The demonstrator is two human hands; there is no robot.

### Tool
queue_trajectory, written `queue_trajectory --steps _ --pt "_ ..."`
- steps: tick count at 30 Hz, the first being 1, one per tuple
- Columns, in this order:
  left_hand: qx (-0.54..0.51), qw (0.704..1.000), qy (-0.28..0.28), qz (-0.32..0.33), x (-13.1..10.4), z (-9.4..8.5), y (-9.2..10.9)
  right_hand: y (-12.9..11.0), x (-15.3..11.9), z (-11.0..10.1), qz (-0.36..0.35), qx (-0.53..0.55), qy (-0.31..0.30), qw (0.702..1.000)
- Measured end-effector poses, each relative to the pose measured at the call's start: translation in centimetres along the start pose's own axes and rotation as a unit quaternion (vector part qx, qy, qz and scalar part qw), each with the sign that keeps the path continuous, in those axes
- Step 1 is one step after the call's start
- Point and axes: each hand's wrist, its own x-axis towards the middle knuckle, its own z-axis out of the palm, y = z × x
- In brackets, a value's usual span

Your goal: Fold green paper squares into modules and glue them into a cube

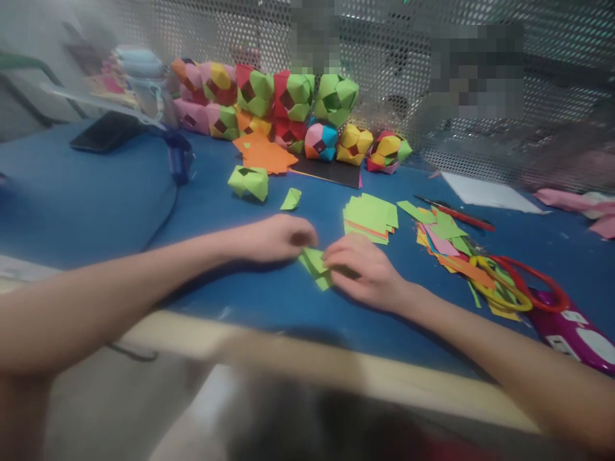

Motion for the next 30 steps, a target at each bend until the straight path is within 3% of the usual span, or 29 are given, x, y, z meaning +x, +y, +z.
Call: queue_trajectory --steps 5,21,30 --pt "-0.005 0.999 -0.047 0.022 0.1 -1.1 -0.5 -0.2 0.0 -0.1 -0.045 -0.036 -0.052 0.997" --pt "-0.026 0.998 -0.053 0.015 0.4 -0.9 -1.3 -1.4 -0.6 -0.5 0.017 -0.100 -0.105 0.989" --pt "-0.011 0.998 -0.064 0.006 0.5 -1.1 -1.4 -1.5 -0.7 -0.9 -0.030 -0.132 -0.105 0.985"
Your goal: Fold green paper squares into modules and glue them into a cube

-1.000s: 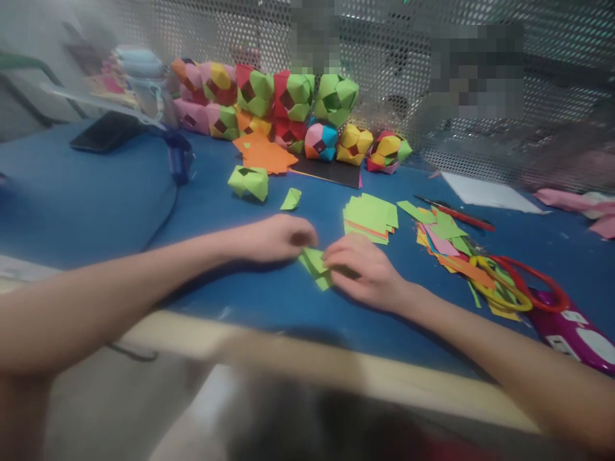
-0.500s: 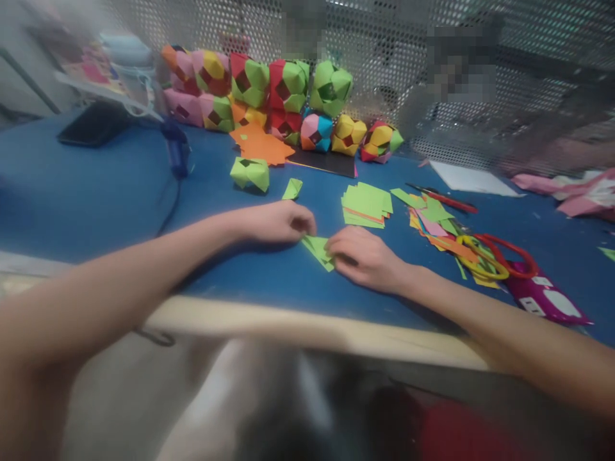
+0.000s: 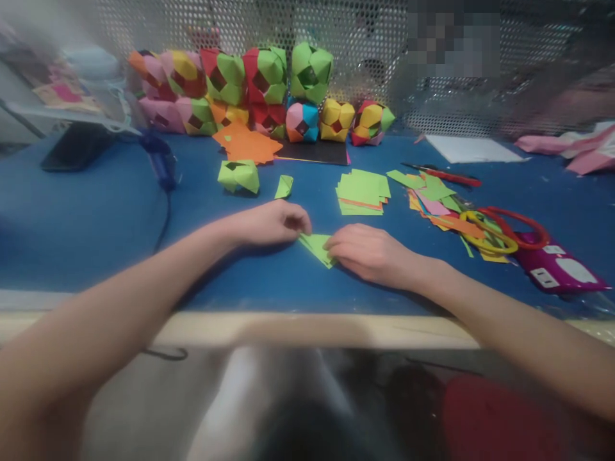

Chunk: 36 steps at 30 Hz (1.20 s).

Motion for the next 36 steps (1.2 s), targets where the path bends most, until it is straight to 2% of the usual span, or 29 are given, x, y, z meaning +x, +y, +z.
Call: queue_trajectory --steps 6,18,36 --pt "-0.014 1.000 -0.008 -0.002 0.09 -0.14 -0.17 0.13 0.02 -0.35 -0.019 0.002 -0.011 1.000" --pt "0.079 0.996 -0.042 0.004 -0.04 -0.73 0.24 0.12 0.16 -0.85 -0.029 -0.005 -0.035 0.999" --pt "0.093 0.995 -0.035 0.008 -0.12 -0.79 0.24 -0.10 0.07 -0.89 -0.018 0.007 -0.059 0.998"
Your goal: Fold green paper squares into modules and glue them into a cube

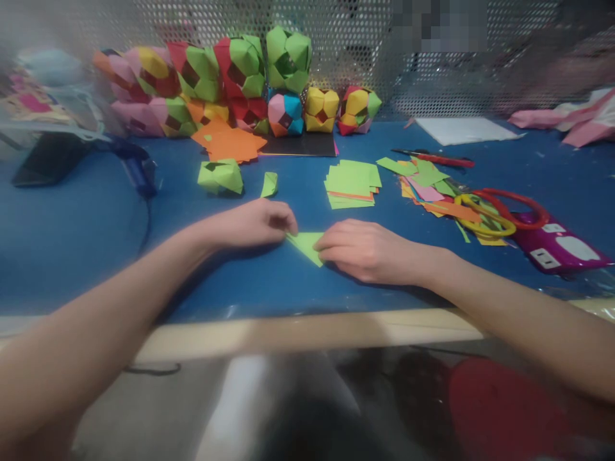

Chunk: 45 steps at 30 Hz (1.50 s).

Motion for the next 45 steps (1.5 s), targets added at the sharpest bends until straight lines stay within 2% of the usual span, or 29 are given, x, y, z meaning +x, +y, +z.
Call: queue_trajectory --steps 19,26,30,36,38,41,43,45 --pt "0.010 1.000 0.004 -0.015 -0.2 0.0 0.5 0.0 -0.1 -0.1 0.014 0.034 0.004 0.999" --pt "0.046 0.997 0.059 -0.013 0.0 1.1 1.9 0.0 0.0 -0.2 0.016 0.045 -0.001 0.999" --pt "0.075 0.994 0.068 -0.039 0.1 1.0 1.4 0.0 0.0 -0.2 0.021 0.051 -0.008 0.998" --pt "0.037 0.996 0.048 -0.058 -0.2 0.5 0.6 0.0 0.0 -0.2 0.015 0.047 -0.004 0.999" --pt "0.044 0.995 0.078 -0.043 -0.3 0.8 1.3 0.0 0.0 -0.2 0.013 0.044 -0.005 0.999" --pt "0.057 0.990 0.129 0.023 -0.6 1.5 3.0 0.0 0.1 -0.1 0.011 0.037 -0.010 0.999" --pt "0.057 0.988 0.134 0.060 -0.6 2.1 3.9 0.0 0.1 -0.1 0.010 0.033 -0.013 0.999" --pt "0.064 0.988 0.125 0.065 -0.6 2.5 4.1 0.0 0.1 -0.1 0.009 0.034 -0.013 0.999"
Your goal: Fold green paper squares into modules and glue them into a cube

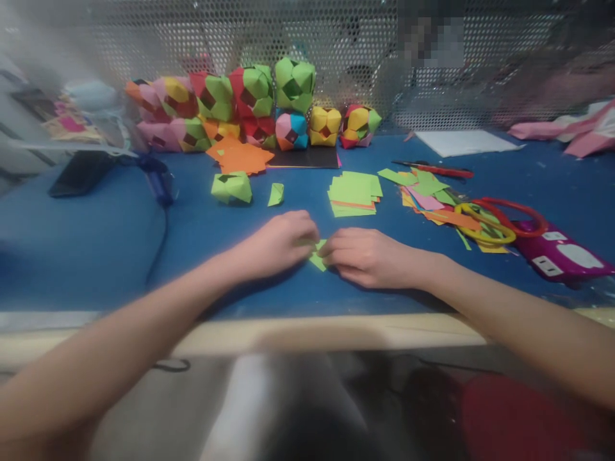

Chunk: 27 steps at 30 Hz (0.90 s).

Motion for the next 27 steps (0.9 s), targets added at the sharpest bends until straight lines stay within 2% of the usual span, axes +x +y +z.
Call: queue_trajectory --steps 8,14,20,23,27 --pt "0.010 0.999 -0.039 0.002 -0.1 0.4 -1.5 0.2 0.0 -0.1 -0.017 0.009 0.001 1.000" --pt "0.018 0.999 -0.045 -0.015 0.1 0.4 -0.8 0.2 -0.1 0.0 -0.015 0.007 0.005 1.000" --pt "0.093 0.994 -0.059 -0.027 0.1 0.4 0.2 0.1 0.4 1.1 0.048 -0.007 0.050 0.998" --pt "0.118 0.991 -0.060 -0.028 0.1 0.4 0.3 0.1 0.7 0.5 0.103 -0.041 -0.005 0.994" --pt "0.109 0.991 -0.064 -0.033 0.0 0.2 0.1 0.7 -0.7 -1.7 0.157 -0.085 -0.082 0.981"
